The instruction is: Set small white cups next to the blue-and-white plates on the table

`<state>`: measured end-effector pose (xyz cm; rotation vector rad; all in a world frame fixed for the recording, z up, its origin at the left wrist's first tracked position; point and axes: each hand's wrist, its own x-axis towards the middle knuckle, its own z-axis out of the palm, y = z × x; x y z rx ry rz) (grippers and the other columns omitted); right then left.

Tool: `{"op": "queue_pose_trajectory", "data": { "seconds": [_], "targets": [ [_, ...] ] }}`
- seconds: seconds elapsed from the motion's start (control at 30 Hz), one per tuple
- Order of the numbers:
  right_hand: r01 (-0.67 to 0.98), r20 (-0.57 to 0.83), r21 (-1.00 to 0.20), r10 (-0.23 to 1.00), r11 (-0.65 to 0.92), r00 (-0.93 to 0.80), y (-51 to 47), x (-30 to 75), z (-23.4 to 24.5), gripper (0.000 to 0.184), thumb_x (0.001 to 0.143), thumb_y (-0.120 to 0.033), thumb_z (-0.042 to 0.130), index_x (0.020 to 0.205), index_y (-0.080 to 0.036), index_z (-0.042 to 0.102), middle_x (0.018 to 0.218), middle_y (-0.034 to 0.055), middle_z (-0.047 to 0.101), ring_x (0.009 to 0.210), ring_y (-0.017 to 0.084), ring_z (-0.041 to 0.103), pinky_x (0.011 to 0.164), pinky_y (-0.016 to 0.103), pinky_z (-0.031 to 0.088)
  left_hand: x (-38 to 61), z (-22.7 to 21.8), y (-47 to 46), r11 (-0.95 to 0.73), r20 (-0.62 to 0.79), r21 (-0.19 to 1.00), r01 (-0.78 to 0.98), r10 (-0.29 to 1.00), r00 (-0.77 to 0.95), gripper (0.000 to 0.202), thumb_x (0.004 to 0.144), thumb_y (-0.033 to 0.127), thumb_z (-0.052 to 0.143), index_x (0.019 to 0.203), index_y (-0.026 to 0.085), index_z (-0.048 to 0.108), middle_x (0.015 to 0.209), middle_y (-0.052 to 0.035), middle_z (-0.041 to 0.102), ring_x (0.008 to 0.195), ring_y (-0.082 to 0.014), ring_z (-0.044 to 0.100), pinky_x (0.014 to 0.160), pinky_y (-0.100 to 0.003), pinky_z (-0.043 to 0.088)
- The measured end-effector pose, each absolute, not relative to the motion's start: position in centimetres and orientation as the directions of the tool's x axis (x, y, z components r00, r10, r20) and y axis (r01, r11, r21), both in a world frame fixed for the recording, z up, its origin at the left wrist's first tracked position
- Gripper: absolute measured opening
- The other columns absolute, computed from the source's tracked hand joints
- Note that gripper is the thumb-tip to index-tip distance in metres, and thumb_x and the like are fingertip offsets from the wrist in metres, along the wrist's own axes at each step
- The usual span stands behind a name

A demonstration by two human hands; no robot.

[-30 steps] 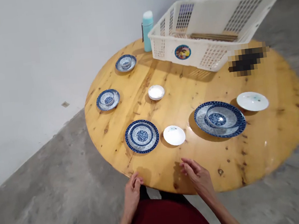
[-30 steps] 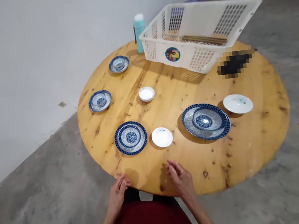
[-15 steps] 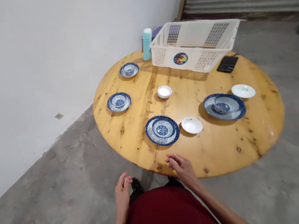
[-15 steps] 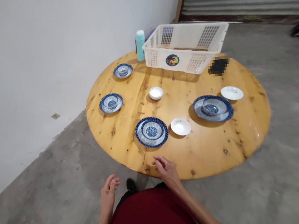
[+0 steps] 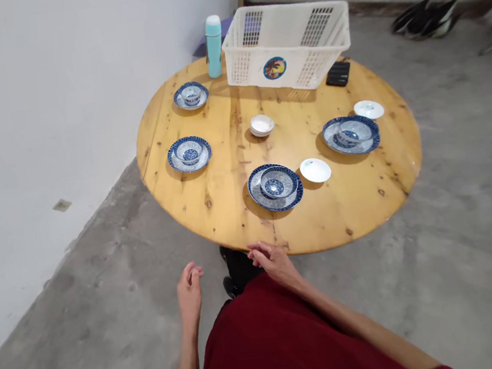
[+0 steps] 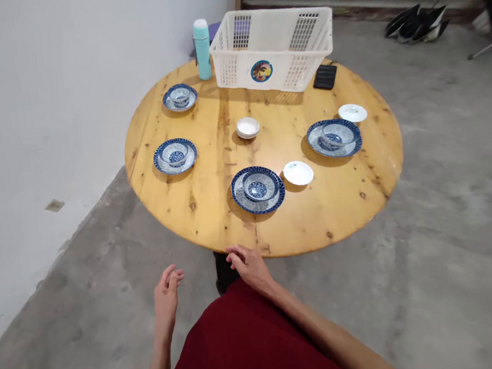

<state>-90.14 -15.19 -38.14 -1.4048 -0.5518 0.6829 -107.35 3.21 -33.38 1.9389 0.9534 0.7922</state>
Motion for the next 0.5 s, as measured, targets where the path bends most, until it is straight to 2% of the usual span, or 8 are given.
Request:
{"op": "queue_pose_trajectory", "data": {
  "seconds": [0.07,0.27,0.5],
  "targets": [
    [-0.136,-0.073,-0.990,0.704,0.034,0.706,-14.1,-89.9,-37.8,0.074,0.081,-0.050,0.039,0.135,-0.004,0.061,0.106,0.0057,0.062,0.072,-0.007,0.055,0.068,0.000,0.043,-105.8,-32.1,4.2,-0.421,0.193,0.852,0.311,0.805,0.561,0.083,0.074,0.069,0.052,0.129,0.008,0.059,0.116,-0.0173,0.070,0.106,-0.0270,0.068,0.102,-0.042,0.050],
    [-0.173,-0.067,-0.982,0.708,0.079,0.703,-8.3,-89.2,-36.4,0.109,0.060,-0.081,0.038,0.132,-0.002,0.061,0.105,0.0090,0.061,0.073,-0.003,0.056,0.068,0.005,0.044,-101.2,-26.7,8.4,-0.509,0.210,0.811,0.289,0.713,0.669,0.075,0.078,0.064,0.051,0.127,0.008,0.060,0.114,-0.0161,0.071,0.104,-0.0258,0.069,0.101,-0.042,0.051],
    [-0.255,-0.083,-0.951,0.649,0.176,0.756,-1.2,-85.7,-31.1,0.112,0.061,-0.088,0.039,0.128,-0.002,0.061,0.107,0.0120,0.062,0.074,-0.002,0.057,0.073,0.007,0.048,-95.5,-17.1,12.5,-0.595,0.148,0.725,0.345,0.625,0.767,0.084,0.078,0.069,0.049,0.131,0.004,0.058,0.114,-0.0191,0.071,0.107,-0.0268,0.070,0.103,-0.042,0.052]
  ]
}}
